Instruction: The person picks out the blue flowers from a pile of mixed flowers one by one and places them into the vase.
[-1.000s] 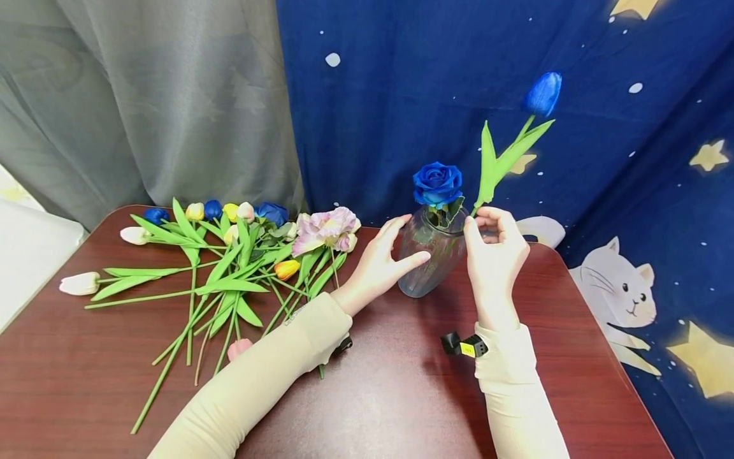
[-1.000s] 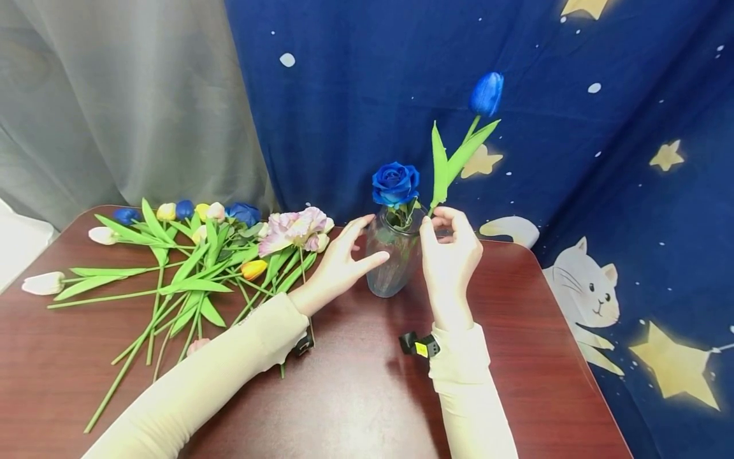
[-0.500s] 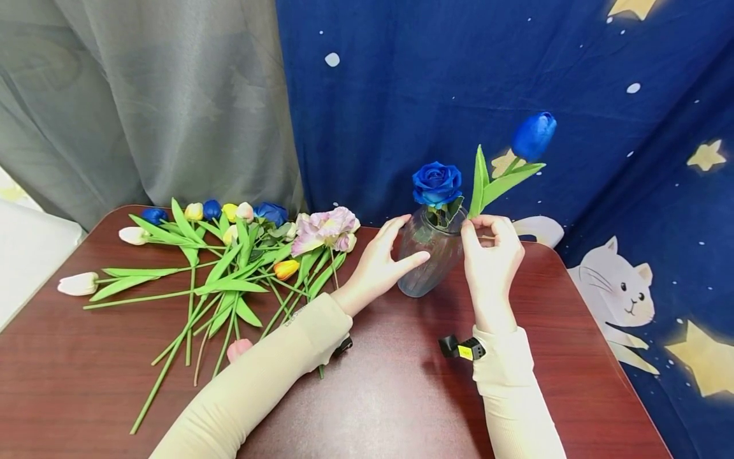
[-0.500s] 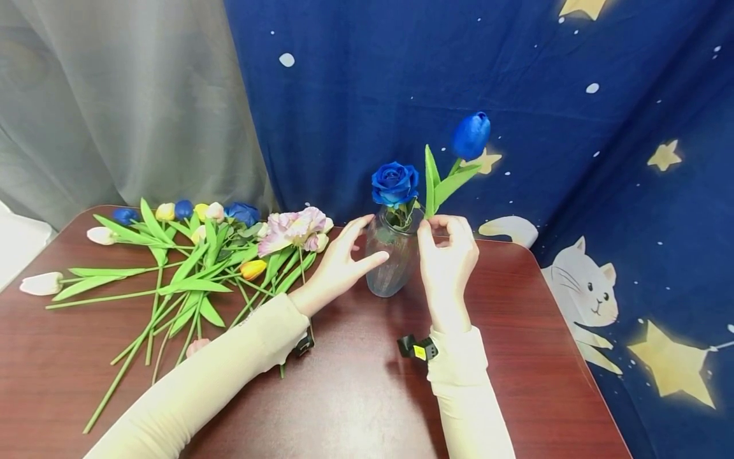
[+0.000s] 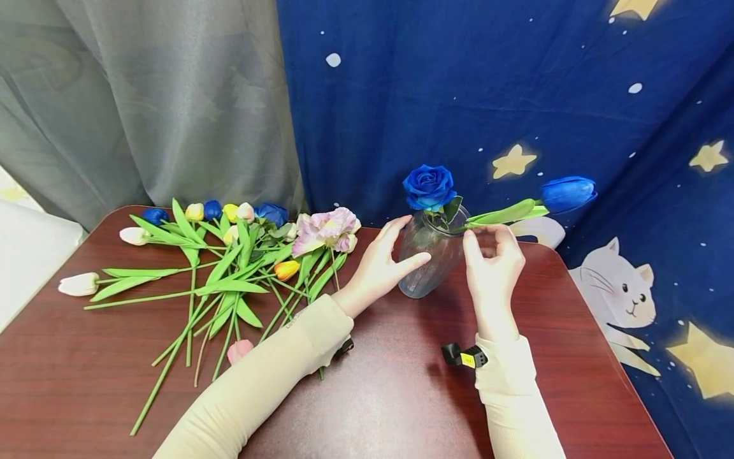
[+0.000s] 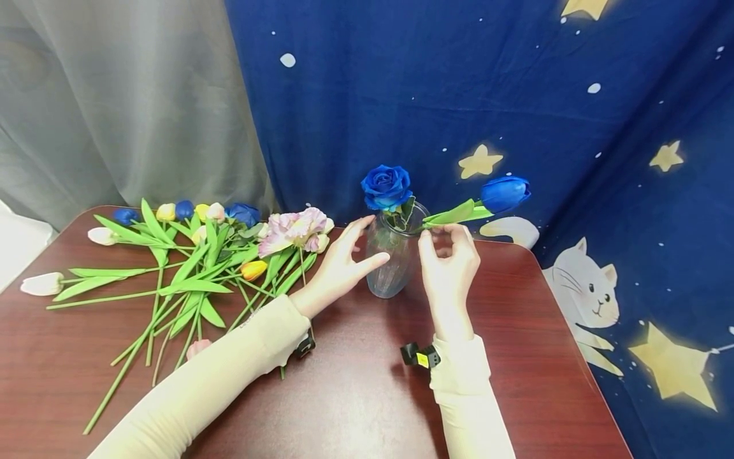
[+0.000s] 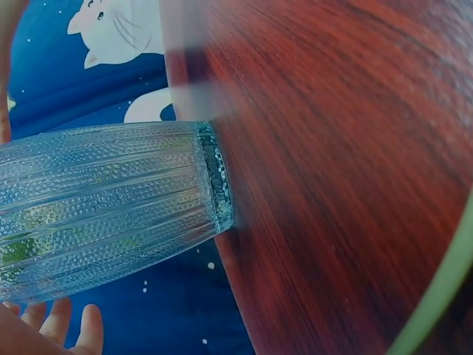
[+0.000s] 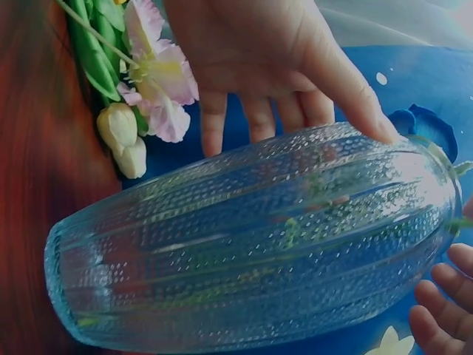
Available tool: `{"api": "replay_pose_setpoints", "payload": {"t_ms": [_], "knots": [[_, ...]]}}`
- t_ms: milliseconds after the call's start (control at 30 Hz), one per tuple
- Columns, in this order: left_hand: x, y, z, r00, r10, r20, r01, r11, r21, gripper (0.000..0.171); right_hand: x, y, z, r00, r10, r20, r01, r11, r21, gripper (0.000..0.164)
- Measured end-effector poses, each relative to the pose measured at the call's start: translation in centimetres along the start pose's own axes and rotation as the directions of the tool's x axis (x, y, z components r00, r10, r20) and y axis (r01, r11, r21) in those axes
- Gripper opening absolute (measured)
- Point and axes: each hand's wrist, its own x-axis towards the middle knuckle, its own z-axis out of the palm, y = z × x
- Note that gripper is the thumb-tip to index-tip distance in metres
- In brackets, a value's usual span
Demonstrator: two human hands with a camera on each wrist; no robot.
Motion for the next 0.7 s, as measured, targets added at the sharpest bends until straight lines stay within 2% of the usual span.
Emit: {"api": "replay_pose_setpoints", "payload": {"t_ms": [100,200,300,367,533,700], "knots": [[0.0,0.0,0.0,1.0,-0.001,-0.002,0.001,1.0,-0.002,0.073,-0.1,0.4,-0.2,0.999,0.004,0.046,-0.005,1.0,0.018,0.022],[0.0,0.0,0.0,1.0,-0.002,0.0,0.002,1.0,0.0,0.073,-0.1,0.9,-0.3,0.991,0.019,0.136,-0.026,0.999,0.048,0.037],[0.0,0.0,0.0,1.0,-0.004,0.006,0.004,1.0,0.0,0.073,0.0,1.0,-0.3,0.968,0.034,0.248,-0.056,0.995,0.086,0.054],[-0.1,0.0,0.0,1.0,-0.005,0.009,0.005,1.0,-0.003,0.073,0.0,0.2,-0.4,0.947,0.045,0.317,-0.077,0.993,0.086,0.06],[-0.1,0.2,-0.1,1.0,-0.003,0.015,0.003,1.0,-0.009,0.074,0.0,-1.3,-0.6,0.909,0.079,0.408,-0.118,0.991,0.071,0.064],[-0.1,0.2,-0.1,1.0,-0.007,0.018,0.007,1.0,-0.01,0.073,0.0,-1.0,-0.5,0.898,0.084,0.431,-0.137,0.986,0.094,0.061]]}}
